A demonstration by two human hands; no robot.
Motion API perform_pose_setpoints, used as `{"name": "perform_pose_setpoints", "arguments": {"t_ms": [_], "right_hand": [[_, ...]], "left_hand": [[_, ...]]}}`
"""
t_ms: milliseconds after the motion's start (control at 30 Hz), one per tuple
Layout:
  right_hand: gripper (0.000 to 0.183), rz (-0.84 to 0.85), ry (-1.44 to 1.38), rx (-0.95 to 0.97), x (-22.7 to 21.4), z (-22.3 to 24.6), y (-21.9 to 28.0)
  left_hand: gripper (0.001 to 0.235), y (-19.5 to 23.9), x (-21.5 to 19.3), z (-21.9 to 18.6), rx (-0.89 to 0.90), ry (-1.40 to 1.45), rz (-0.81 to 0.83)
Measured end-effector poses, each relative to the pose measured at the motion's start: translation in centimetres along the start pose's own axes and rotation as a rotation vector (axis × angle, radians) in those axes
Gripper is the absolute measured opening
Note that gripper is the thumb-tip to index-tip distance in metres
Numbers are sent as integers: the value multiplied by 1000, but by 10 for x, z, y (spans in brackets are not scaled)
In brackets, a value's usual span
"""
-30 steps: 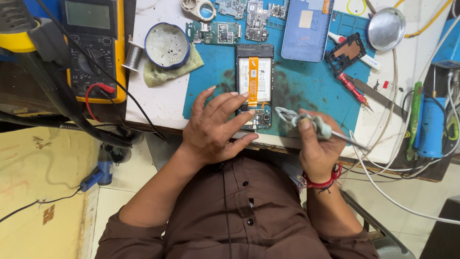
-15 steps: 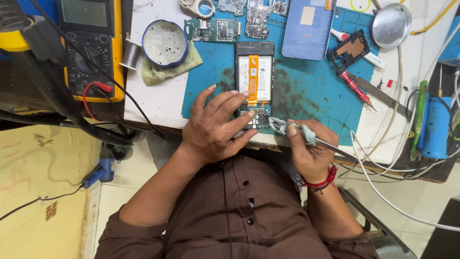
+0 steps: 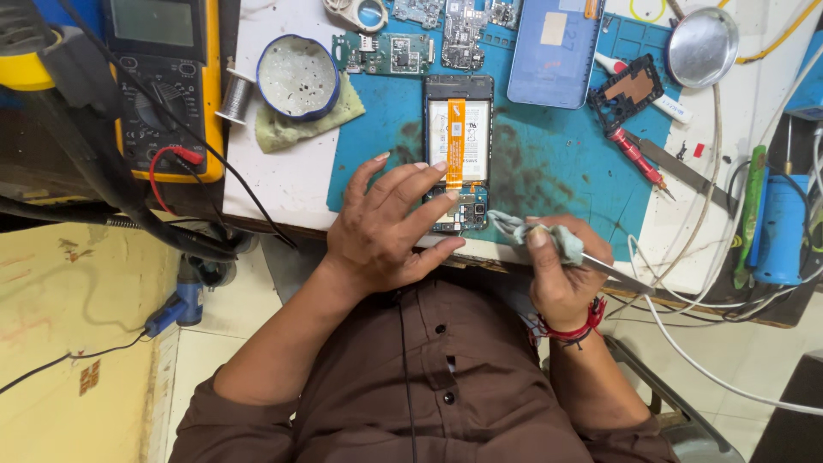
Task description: The person wipes the back of a blue smartphone with a cloth, then uses tweezers and a green-handled tool to clean and adjust components on a disassembled phone chassis. The person handles the phone back, cloth, tweezers, and a green tool while working on the internal components.
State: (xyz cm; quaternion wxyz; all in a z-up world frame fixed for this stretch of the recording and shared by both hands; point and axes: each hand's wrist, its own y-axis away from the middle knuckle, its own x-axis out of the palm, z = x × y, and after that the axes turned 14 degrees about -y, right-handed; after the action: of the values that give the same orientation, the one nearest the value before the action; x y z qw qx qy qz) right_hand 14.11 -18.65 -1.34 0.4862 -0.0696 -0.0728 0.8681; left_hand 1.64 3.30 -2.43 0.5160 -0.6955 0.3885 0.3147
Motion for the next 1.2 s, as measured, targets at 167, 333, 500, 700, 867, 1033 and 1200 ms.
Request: {"name": "perform_pose_setpoints", "arguments": {"t_ms": [167,333,500,700,867,1033,1200], "right_hand": [[10,268,81,-110,12,7,-5],[17,384,144,-223,27,14,-13],[17,367,165,-208,32,19,-16],[19,349,150,-186,36,17,-17],[16,310,151,-178,38,16,-17],[17,303,191,-206,40,20,-19],[32,409,451,-340,43,38,-20]], "left_hand": [[49,4,2,2,-30,12,-18],[47,6,7,-1,-68,-72,-69],[47,8,9,0,-69,-78,-72],[51,9,10,-1,-72,-67,-53],[49,9,8,-1,-74,-86,-38],[49,8,9,-1,-71,-84,-54],[49,8,7,0,-71,-97,-36]]}}
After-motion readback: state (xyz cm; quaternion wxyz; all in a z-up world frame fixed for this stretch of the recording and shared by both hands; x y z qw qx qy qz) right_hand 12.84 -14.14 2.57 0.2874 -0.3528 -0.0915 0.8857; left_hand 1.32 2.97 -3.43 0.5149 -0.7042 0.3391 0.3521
